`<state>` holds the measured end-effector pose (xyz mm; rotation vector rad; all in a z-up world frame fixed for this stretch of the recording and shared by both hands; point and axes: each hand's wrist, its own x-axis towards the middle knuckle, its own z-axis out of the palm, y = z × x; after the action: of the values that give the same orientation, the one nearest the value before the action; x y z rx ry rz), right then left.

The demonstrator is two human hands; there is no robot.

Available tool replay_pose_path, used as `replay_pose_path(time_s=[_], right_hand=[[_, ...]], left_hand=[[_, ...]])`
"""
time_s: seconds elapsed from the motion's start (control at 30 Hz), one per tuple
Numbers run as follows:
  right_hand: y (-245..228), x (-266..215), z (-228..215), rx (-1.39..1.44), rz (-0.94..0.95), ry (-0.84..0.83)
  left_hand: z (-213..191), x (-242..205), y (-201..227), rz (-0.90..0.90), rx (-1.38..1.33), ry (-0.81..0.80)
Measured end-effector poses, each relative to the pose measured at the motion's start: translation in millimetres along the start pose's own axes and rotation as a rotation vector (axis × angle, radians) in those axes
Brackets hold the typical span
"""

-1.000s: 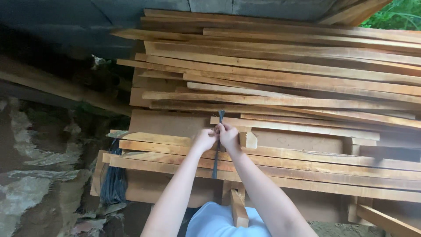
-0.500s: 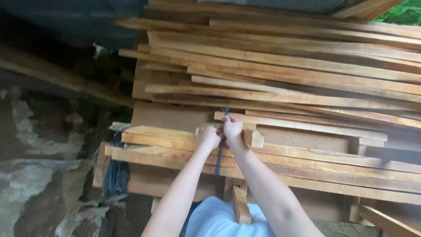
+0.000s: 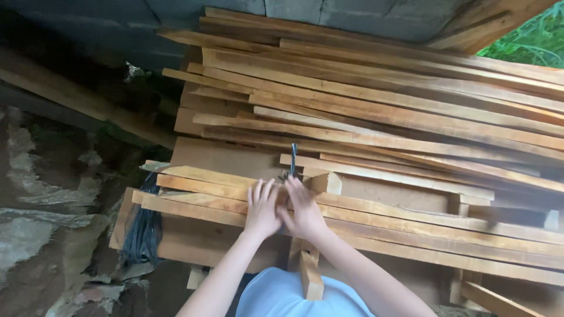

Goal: Tying together thin wooden strips into bundles using flexible ties.

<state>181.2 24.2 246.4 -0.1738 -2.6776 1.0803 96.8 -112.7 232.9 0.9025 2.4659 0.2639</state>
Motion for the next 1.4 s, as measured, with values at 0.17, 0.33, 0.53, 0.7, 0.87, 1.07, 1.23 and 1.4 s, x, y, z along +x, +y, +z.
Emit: replay_pose_path(time_s=[0.17,0.33,0.53,0.7,0.87,1.07,1.23,1.4], right_hand=[[21.4,-36.7,-0.3,-0.334,0.063,-0.553],[21.0,-40.1,7.8,-0.637,-0.024,-0.591],[28.7,-47.6,24.5,-0.712,-0.027,-0.541],[37.3,-48.2,29.5,-0.568,-0.011,-0.478],[35.3,-27.6,21.4,-0.450,-0.061,-0.349],[0.7,21.0,33.8,-0.569,0.116,-0.596],[-86.1,48.5,69.5,-0.511,-0.084,-0.628],[-190.3,35.3,159.6,0.064,0.069,-0.764]], left_hand=[[0.9,-38.7,5.0,0.085,0.151,-0.152],[49.2,-28.1,-13.3,0.126,0.338,0.009],[65.4,-25.6,-17.7,0.109,0.296,0.099],[64.9,-40.7,-11.6,0.040,0.213,0.107],[56.0,-79.3,-39.3,0.048,0.177,0.153],[43.2,-137.4,-120.8,0.101,0.046,0.377],[67.4,-170.3,-226.8,-0.018,-0.070,0.535],[92.6,-194.8,-328.7,-0.411,-0.202,0.526]])
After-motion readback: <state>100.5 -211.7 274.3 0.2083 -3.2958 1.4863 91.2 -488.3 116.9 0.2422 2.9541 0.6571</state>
